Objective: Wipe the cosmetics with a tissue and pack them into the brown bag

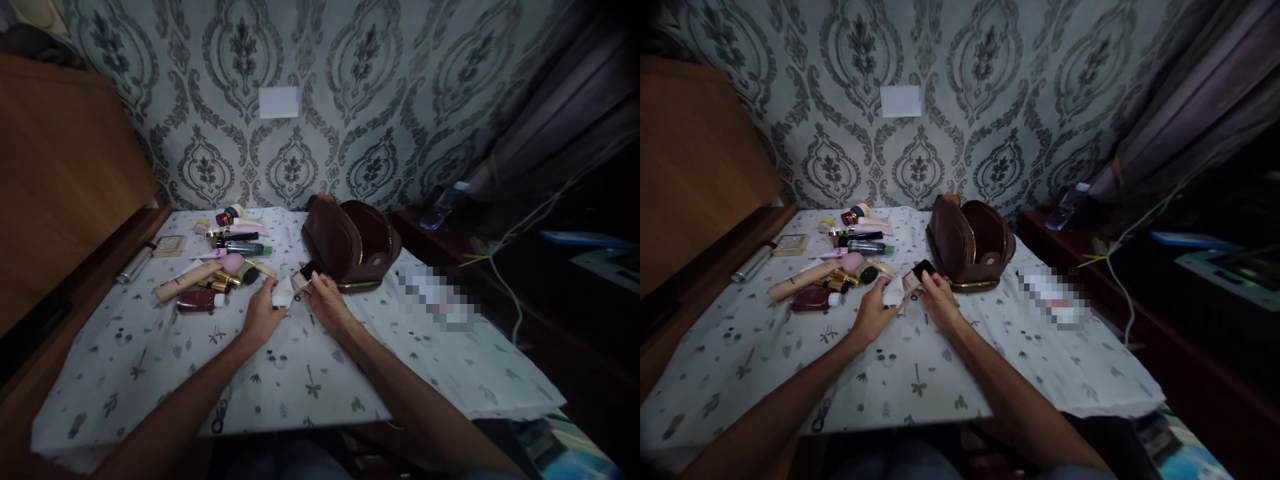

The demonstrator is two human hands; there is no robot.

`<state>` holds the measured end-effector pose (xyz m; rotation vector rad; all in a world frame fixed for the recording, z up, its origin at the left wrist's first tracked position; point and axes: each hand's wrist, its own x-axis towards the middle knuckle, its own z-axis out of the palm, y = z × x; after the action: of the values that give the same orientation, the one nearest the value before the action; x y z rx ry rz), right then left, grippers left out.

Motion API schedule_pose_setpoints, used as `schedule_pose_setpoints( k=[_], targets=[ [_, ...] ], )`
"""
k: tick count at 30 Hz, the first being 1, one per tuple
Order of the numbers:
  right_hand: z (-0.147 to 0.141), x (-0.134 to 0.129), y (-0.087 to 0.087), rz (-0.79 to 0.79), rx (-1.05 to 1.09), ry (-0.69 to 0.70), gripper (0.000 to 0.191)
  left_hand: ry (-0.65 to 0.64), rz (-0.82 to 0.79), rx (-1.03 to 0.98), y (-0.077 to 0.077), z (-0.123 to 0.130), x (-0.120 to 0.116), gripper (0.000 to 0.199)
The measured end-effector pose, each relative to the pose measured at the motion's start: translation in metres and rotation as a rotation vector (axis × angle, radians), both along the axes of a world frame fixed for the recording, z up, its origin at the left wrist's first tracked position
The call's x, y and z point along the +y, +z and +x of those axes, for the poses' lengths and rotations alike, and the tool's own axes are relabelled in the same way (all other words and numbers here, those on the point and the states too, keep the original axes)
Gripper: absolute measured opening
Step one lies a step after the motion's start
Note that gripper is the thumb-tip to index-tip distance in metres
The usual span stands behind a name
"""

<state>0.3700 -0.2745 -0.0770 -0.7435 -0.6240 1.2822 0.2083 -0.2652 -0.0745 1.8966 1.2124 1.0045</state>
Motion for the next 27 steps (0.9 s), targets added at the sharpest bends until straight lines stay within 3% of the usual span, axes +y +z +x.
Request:
schedule_pose_setpoints(
  k=[6,13,22,27],
  targets=[
    [0.0,-0.001,0.002,-0.009,-0.026,-0.012,0.03,-0.009,0.106,0.057,-0.002,-0.009,0.001,0.046],
    [0.002,0.001,0.003,0.004,0.051,0.002,0.034,-0.124,-0.087,-0.125,-0.001,-0.003,0.0,0.034],
    [0.002,0.001,0.01,0.05,-0.037,-0.015,0.033,-0.069,-0.23,-0.091,0.003,-0.004,-0.001,0.037],
    [0.001,-0.003,0.015,0.11,-0.142,-0.048,0.031,-0.081,-0.177,-0.098,0.001,-0.008,0.003,0.036]
  ],
)
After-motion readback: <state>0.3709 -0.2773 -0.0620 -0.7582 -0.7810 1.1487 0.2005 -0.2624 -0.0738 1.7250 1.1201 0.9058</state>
